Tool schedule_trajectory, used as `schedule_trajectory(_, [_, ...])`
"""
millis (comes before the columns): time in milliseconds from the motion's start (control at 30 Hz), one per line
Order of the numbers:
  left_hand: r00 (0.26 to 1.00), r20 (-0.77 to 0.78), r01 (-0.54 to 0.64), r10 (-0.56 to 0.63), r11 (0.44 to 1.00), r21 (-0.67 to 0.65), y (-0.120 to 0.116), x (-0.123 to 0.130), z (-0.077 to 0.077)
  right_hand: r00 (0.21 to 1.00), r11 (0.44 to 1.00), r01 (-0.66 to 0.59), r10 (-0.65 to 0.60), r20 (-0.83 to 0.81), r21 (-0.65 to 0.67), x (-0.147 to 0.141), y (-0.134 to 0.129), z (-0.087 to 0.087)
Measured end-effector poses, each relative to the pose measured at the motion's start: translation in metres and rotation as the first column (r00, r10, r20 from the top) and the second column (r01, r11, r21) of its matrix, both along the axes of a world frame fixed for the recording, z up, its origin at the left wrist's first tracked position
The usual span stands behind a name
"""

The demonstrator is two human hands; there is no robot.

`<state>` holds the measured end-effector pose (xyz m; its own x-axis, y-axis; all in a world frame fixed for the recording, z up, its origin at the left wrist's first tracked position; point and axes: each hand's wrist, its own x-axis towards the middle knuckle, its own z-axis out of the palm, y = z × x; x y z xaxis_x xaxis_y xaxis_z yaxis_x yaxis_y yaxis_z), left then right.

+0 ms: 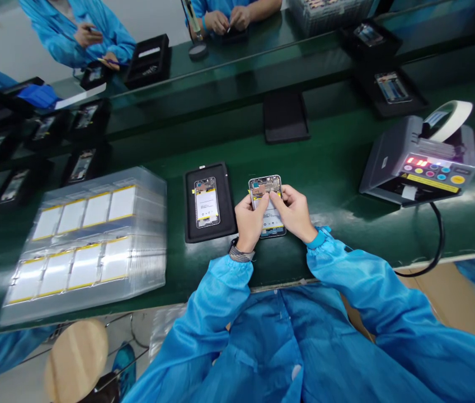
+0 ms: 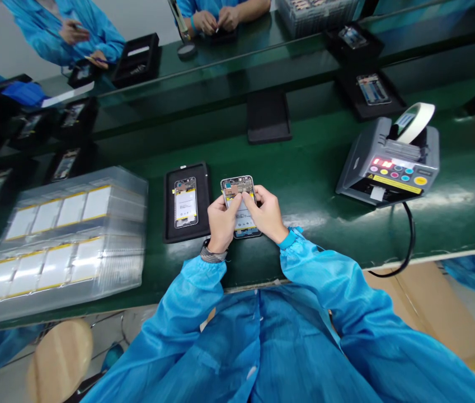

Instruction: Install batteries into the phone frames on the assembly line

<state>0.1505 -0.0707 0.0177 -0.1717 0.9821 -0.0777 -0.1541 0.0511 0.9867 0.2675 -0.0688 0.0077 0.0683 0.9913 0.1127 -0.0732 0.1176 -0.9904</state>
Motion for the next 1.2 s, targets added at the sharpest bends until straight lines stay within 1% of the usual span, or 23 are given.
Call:
schedule_trajectory(133, [1.000,-0.021,-0.010,0.010,1.000,0.009,-0.0011,0.0012,-0.0007,0.995,0.997,0.055,-0.059,0.087,0.047,-0.0004,-0.0012,-0.0028])
schedule_trajectory(233, [0.999,-0.033,-0.017,0.018,0.999,0.029,-0.0017,0.0021,-0.0019,0.989,0.994,0.081,-0.089,0.118,0.073,-0.0013,-0.0020,-0.0042])
schedule_trajectory(533, [0.999,-0.043,-0.020,0.021,0.999,0.036,-0.0007,0.0025,-0.0043,0.981,0.992,0.091,-0.105,0.165,0.087,-0.0020,-0.0028,-0.0025])
schedule_trajectory(800, [0.997,-0.073,-0.037,0.040,0.998,0.045,-0.0027,0.0042,-0.0074,0.984,0.991,0.104,-0.116,0.138,0.087,-0.0055,-0.0055,-0.0034])
schedule_trajectory(933, [0.998,-0.044,-0.044,0.045,0.999,0.033,-0.0017,0.0053,-0.0089,0.986,0.990,0.111,-0.120,0.119,0.083,-0.0055,-0.0049,-0.0013])
schedule_trajectory(1100, [0.998,0.058,0.029,-0.027,0.999,-0.025,0.0011,0.0035,-0.0074,0.991,0.994,0.104,-0.106,0.078,0.035,-0.0041,-0.0029,-0.0006])
schedule_trajectory(1200, [0.994,0.087,0.072,-0.069,0.997,-0.025,0.0008,0.0024,-0.0066,0.992,0.994,0.110,-0.111,0.054,0.018,-0.0034,-0.0026,-0.0006])
